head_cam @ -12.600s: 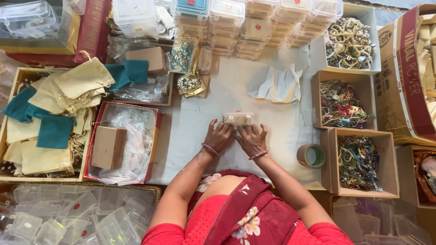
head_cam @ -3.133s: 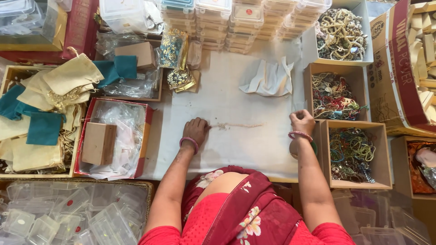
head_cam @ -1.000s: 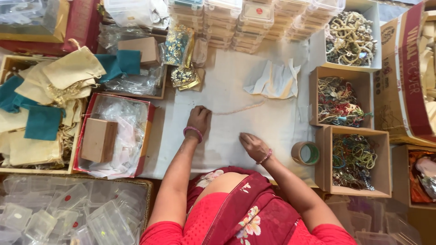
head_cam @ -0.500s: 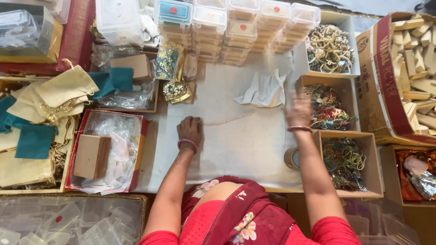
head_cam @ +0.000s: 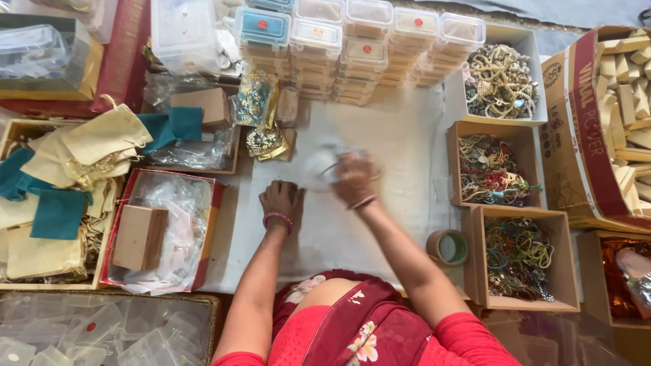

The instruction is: The person packs small items of jewelry and beads into plastic containers and small bags, wiping down surfaces and organizing materials on a large table.

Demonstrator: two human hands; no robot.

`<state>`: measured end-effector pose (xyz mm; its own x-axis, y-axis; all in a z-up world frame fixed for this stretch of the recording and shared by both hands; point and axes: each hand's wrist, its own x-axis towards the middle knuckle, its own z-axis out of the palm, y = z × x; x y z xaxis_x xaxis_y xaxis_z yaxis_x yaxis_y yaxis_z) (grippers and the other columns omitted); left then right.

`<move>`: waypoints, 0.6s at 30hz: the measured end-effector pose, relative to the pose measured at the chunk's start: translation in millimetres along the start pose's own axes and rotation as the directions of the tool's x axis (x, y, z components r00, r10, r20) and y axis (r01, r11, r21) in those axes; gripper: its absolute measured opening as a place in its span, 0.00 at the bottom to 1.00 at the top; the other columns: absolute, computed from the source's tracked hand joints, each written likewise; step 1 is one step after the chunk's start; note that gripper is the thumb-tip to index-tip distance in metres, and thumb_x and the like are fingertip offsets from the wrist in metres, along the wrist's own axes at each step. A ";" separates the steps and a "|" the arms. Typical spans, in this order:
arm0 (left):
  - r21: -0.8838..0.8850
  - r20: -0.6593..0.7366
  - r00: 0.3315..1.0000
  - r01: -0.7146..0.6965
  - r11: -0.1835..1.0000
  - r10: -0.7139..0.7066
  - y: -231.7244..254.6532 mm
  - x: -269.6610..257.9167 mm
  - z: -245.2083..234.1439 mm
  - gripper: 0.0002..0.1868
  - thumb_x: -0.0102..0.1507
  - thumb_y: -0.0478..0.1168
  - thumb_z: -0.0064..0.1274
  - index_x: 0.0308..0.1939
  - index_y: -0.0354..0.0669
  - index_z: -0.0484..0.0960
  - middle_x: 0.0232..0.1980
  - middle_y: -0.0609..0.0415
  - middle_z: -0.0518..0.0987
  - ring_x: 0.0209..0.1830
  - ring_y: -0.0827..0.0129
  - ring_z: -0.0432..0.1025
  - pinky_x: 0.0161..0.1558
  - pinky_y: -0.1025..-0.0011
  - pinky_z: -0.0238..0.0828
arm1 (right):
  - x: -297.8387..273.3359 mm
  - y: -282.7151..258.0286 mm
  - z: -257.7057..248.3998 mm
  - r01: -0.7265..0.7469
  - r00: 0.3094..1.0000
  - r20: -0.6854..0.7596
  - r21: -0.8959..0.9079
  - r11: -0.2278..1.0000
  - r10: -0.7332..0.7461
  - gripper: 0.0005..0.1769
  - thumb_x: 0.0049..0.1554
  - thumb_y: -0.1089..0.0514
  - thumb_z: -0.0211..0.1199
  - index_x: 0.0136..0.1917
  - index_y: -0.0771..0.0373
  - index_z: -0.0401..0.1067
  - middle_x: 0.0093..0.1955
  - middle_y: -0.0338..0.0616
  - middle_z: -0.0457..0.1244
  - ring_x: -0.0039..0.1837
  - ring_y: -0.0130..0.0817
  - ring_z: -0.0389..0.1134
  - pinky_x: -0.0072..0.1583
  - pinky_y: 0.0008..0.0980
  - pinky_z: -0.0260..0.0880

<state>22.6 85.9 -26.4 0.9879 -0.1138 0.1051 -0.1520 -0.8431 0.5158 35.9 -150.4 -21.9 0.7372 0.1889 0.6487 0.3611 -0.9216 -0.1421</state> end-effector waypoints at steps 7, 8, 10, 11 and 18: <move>0.064 0.000 0.999 -0.055 0.996 0.055 -15.9 -7.8 21.1 0.14 0.59 0.45 0.56 0.49 0.54 0.82 0.55 0.56 0.74 0.59 0.60 0.67 0.62 0.56 0.56 | -5.7 -78.1 -42.8 -0.083 0.590 0.804 0.153 0.985 -0.076 0.41 0.57 0.36 0.57 0.79 0.46 0.54 0.84 0.40 0.40 0.83 0.51 0.37 0.77 0.63 0.27; 0.062 -0.003 0.999 -0.047 0.997 0.047 -16.0 -6.0 22.8 0.12 0.62 0.49 0.56 0.47 0.53 0.81 0.54 0.56 0.74 0.58 0.60 0.67 0.61 0.55 0.55 | -23.6 -63.6 -32.6 -0.030 0.668 0.742 0.109 0.994 -0.061 0.42 0.58 0.33 0.55 0.80 0.46 0.53 0.85 0.39 0.41 0.85 0.49 0.36 0.78 0.60 0.29; 0.058 -0.002 0.999 -0.039 0.998 0.039 -16.6 -5.0 24.4 0.12 0.66 0.53 0.56 0.45 0.53 0.81 0.53 0.55 0.74 0.57 0.59 0.66 0.59 0.55 0.55 | -46.6 -41.4 -27.8 0.015 0.736 0.675 0.058 0.998 -0.050 0.43 0.60 0.29 0.54 0.82 0.47 0.52 0.86 0.39 0.42 0.86 0.47 0.36 0.80 0.58 0.31; 0.062 0.001 0.999 -0.046 0.997 0.046 -16.8 -5.7 24.4 0.11 0.66 0.53 0.56 0.44 0.53 0.82 0.53 0.56 0.74 0.56 0.59 0.67 0.59 0.55 0.55 | -51.7 -33.4 -33.0 -0.015 0.757 0.653 0.027 1.000 -0.007 0.43 0.60 0.30 0.54 0.82 0.48 0.53 0.86 0.40 0.42 0.86 0.47 0.37 0.80 0.58 0.32; 0.082 0.002 0.998 -0.068 0.994 0.068 -14.6 -4.8 23.4 0.11 0.66 0.53 0.55 0.44 0.54 0.82 0.51 0.57 0.75 0.54 0.60 0.67 0.58 0.55 0.55 | -102.3 43.2 -50.6 -0.223 0.800 0.523 -0.195 0.955 0.293 0.45 0.60 0.35 0.56 0.81 0.59 0.53 0.86 0.52 0.41 0.85 0.55 0.38 0.81 0.49 0.40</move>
<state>20.8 86.5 -54.3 0.9753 -0.1725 0.1380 -0.2162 -0.8737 0.4357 -52.8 -226.7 -56.5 0.9946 0.0580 0.0862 0.0693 -0.9885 -0.1343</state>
